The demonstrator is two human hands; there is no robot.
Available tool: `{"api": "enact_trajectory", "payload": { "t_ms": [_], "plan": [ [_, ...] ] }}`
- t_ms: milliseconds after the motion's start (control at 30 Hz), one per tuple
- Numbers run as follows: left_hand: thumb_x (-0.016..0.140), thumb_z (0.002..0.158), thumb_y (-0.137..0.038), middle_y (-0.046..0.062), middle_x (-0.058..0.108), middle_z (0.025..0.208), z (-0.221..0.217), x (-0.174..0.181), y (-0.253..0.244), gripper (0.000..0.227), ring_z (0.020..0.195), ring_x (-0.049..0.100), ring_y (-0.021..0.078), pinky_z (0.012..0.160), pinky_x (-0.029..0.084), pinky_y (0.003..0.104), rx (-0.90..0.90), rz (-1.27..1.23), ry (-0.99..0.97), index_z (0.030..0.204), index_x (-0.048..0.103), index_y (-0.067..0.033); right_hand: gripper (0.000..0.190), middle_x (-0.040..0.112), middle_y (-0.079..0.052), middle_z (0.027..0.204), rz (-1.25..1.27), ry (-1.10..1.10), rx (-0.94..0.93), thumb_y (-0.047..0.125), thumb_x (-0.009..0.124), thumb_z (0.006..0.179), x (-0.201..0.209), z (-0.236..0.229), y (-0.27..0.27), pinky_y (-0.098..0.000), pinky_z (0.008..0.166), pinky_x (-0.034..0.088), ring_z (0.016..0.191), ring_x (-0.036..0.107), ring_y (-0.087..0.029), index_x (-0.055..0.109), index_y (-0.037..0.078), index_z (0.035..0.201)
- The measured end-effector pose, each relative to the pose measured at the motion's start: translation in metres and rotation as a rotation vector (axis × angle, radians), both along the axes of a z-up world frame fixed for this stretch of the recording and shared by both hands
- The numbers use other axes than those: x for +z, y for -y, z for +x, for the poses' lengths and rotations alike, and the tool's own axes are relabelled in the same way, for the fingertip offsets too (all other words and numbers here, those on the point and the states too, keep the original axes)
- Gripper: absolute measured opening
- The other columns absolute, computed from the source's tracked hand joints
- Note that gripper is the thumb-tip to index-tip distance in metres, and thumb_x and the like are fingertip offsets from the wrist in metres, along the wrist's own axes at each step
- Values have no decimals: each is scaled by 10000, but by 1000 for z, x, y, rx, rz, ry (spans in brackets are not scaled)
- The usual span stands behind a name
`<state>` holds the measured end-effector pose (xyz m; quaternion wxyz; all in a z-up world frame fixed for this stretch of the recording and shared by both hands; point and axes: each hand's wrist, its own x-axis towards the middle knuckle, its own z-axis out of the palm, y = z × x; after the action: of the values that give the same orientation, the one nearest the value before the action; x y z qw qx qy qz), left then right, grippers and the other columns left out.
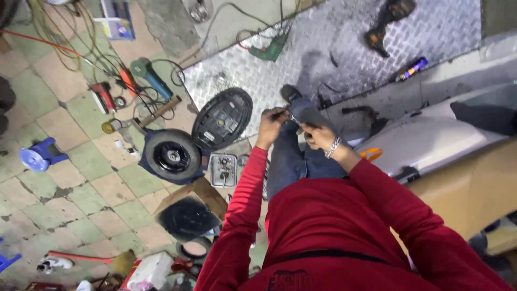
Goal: The person works on a motorcycle in a workshop, using a wrench to tighten bolts on the handlebar area. They retrieve a tool from a wall rack and later use a screwdriver to adjust components within the motorcycle's front assembly.
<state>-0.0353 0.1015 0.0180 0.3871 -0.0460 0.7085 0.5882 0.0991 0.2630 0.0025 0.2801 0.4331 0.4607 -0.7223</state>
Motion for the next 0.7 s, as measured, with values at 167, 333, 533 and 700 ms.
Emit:
{"api": "enact_trajectory", "payload": {
  "t_ms": [167,333,533,700],
  "plan": [
    [771,908,-317,157,756,927,8,-36,-3,254,955,727,302,863,549,422,21,-66,-4,1032,788,-96,278,390,-10,507,51,-7,41,232,536,1048,97,-53,0,-270,251,303,324,398,-133,608,-25,1124],
    [755,899,-259,163,744,900,-7,-7,35,223,858,708,277,807,549,387,157,-84,-9,1018,783,-73,254,396,-43,472,60,-51,128,238,597,1024,83,-75,20,-301,253,299,296,387,-174,653,-10,1006],
    [774,877,-255,145,657,762,-20,7,106,290,672,617,215,648,510,358,463,-31,-6,992,754,10,214,446,-56,484,45,-102,350,209,646,984,66,-134,68,-267,290,325,329,401,-147,641,11,903],
    [750,909,-235,97,603,672,-36,-4,134,227,587,553,159,547,433,274,737,29,84,932,742,-9,273,472,-79,493,13,-191,507,201,692,965,14,-166,108,-304,286,338,279,423,-170,676,-45,1082]
  ]
}}
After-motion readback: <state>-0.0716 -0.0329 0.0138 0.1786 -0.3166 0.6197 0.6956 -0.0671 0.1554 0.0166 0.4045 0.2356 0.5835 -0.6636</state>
